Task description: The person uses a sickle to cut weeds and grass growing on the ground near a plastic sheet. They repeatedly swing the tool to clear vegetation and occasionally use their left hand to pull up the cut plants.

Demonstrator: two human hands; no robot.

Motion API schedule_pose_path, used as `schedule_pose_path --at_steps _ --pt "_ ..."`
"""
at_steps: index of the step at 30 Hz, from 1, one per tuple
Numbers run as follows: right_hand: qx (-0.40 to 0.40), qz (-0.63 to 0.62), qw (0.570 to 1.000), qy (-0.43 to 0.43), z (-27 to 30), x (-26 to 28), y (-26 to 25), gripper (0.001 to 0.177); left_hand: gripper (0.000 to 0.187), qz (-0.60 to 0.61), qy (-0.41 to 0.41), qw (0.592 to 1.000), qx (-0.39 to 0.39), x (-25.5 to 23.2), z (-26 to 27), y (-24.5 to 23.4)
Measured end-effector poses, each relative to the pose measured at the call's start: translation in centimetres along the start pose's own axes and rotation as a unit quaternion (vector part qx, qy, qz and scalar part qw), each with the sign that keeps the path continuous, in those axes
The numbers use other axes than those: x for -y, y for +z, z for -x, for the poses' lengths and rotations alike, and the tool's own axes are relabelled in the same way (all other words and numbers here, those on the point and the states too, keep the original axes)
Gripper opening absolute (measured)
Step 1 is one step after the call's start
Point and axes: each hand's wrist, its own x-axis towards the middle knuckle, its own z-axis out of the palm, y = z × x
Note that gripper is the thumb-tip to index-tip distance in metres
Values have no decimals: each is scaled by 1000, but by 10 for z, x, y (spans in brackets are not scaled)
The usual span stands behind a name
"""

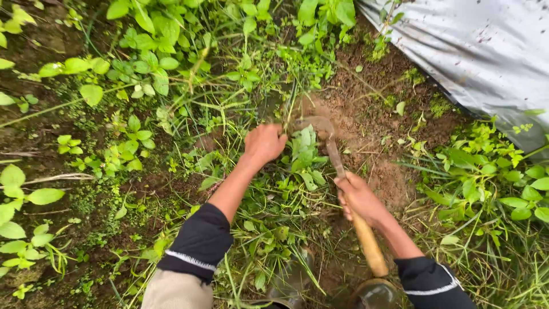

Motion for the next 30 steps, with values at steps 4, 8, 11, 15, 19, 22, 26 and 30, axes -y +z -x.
schedule_pose_path --at_steps 4,8,11,15,19,22,26,30 --pt "-16 110 991 -74 0 21 -18 26 38 -45 -14 996 77 -7 21 -9" --pt "-84 39 989 -113 11 52 -2 31 42 -8 80 965 248 -27 37 2" --pt "-65 7 993 -100 3 48 0 26 48 -24 130 957 259 -46 51 -18" --pt "32 65 997 9 5 9 -6 26 48 -59 46 992 97 -42 49 -35" --pt "94 197 976 18 28 -4 -24 22 51 -53 23 998 -28 -45 60 -66" --pt "134 354 919 112 51 22 -26 20 55 -59 -47 997 11 -58 64 -77" --pt "27 429 902 -40 54 39 -30 16 64 -100 -65 993 -15 -42 67 -74" --pt "-88 248 962 -79 67 80 -4 24 73 -133 -148 979 44 -6 97 -77"
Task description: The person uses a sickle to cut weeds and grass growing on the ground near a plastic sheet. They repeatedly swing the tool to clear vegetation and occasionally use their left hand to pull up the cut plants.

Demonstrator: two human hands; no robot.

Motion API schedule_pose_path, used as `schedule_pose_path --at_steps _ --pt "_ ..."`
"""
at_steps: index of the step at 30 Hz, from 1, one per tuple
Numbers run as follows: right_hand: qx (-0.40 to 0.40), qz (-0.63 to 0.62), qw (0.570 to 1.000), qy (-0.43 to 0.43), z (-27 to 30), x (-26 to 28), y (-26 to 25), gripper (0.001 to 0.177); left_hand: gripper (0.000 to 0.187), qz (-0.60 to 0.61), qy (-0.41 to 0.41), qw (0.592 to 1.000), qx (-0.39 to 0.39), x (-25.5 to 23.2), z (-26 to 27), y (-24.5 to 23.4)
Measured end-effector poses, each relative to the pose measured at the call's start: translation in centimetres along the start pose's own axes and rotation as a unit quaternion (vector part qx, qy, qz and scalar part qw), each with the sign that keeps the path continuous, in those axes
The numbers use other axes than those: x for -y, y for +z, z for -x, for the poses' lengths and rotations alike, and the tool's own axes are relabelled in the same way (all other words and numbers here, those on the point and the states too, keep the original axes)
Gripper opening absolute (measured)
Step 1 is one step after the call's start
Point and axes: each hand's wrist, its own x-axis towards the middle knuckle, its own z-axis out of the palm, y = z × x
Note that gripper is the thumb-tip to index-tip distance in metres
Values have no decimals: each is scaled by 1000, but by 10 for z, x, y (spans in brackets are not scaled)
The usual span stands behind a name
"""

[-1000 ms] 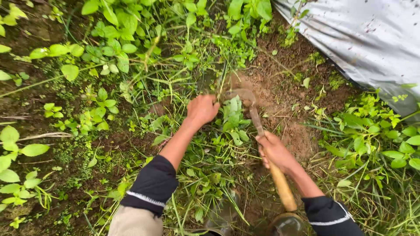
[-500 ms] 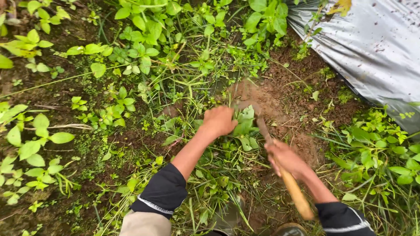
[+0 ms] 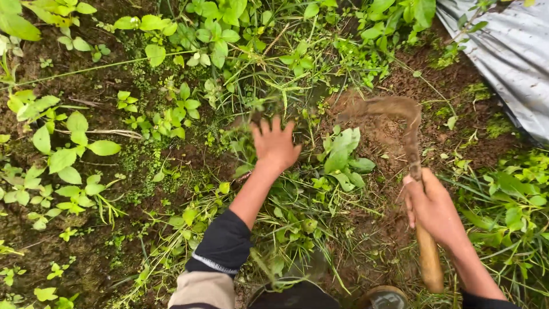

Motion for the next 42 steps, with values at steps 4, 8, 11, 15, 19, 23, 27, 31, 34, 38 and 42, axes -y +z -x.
schedule_pose_path --at_steps 4,8,11,15,19,23,27,31,34,38,42 --pt "10 -129 991 -33 -34 -6 18 20 65 92 -18 989 115 17 41 20" --pt "22 -197 979 -45 -71 -1 45 25 51 79 85 990 81 17 72 65" --pt "36 -199 978 -46 -82 1 53 26 54 72 119 981 132 17 83 84" --pt "55 -156 985 -41 -81 -8 52 26 53 68 110 984 125 16 83 69" --pt "66 -169 983 10 -51 -22 64 24 56 103 104 989 20 9 82 17" --pt "230 87 967 71 -14 -38 65 34 57 125 116 983 -68 7 71 2" --pt "232 169 957 45 -5 -48 49 51 58 129 153 980 -4 18 48 36" --pt "140 121 982 28 -10 -31 15 41 53 53 141 986 76 19 54 56" --pt "53 47 995 -64 -39 -23 7 29 59 -23 135 987 87 14 53 67" --pt "40 -182 982 -2 -80 -1 51 14 48 -44 130 977 164 14 44 89" --pt "173 16 984 39 -109 -52 107 53 49 -19 152 982 112 16 53 85"
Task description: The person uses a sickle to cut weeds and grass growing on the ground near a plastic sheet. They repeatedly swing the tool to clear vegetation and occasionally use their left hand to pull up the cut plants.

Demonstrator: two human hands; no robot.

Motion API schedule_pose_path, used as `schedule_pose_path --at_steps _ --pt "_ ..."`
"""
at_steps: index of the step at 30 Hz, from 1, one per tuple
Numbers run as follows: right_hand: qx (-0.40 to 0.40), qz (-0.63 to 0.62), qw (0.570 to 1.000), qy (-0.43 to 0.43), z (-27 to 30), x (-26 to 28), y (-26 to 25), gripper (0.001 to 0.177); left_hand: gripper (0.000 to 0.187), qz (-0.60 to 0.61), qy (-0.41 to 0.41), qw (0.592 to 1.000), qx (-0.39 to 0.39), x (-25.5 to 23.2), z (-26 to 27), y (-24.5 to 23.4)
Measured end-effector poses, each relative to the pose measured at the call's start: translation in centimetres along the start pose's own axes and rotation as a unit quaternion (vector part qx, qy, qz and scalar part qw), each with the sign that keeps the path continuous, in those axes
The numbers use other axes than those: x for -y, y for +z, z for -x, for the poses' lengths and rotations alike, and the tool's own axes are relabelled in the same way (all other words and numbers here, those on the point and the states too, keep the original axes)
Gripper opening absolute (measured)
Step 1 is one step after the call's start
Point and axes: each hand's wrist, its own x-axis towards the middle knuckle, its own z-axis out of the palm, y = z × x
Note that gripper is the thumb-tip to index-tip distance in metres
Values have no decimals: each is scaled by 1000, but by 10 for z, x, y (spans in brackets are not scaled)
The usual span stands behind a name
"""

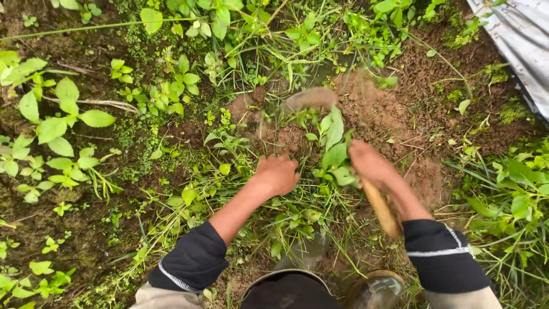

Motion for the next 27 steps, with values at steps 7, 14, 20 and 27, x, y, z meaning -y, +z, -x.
schedule_pose_path --at_steps 7,14,20,27 --pt "86 2 994 62 68 19 -18 44 59 163 -87 968 -168 18 21 -67" --pt "16 118 991 65 122 44 -66 46 59 59 13 998 -18 -2 9 -57" --pt "-80 243 966 33 165 73 -125 22 42 130 13 972 194 -25 10 -72" --pt "-214 359 904 91 213 69 -188 26 33 -79 97 991 52 -79 20 -147"
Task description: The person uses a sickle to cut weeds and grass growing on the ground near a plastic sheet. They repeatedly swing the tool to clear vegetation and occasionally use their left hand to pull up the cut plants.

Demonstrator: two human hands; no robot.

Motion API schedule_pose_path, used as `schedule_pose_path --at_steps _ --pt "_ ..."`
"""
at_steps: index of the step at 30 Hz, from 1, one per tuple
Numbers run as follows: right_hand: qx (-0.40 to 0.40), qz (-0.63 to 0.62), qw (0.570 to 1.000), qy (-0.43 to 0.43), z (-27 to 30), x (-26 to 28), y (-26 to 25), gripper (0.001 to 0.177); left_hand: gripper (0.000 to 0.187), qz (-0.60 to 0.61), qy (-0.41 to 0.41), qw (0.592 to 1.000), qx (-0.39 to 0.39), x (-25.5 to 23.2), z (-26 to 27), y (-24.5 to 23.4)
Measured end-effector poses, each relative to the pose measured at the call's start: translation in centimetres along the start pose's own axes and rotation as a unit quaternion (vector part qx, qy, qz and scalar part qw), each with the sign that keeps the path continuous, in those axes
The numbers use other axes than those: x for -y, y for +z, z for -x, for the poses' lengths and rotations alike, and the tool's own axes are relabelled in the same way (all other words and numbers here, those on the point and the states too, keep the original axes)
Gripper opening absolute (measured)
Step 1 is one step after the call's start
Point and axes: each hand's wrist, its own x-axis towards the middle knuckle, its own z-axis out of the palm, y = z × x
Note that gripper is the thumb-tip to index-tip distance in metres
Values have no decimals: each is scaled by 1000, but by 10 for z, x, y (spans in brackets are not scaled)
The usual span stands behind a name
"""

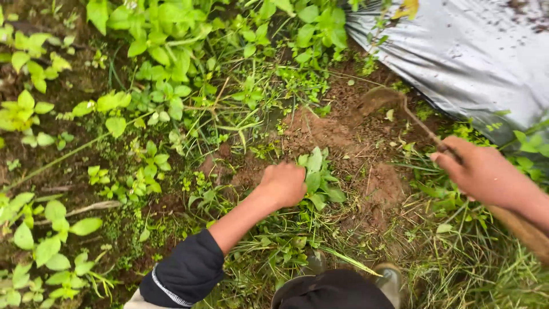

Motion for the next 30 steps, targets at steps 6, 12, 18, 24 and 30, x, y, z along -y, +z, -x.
schedule_pose_path --at_steps 6,12,18,24,30 --pt "-134 -55 988 62 15 -44 -34 38 28 111 146 933 -310 -50 -47 -80" --pt "-173 -439 881 44 17 -4 -75 20 46 187 133 841 -490 -77 -111 -172" --pt "-190 -570 800 2 -44 -26 -38 17 103 80 24 831 -549 -83 -202 -232" --pt "-180 -577 797 -23 -59 -29 -35 16 116 -17 -109 907 -406 -78 -225 -261" --pt "-192 -600 776 -44 -89 -30 -29 13 94 -100 -190 929 -302 -11 -237 -236"
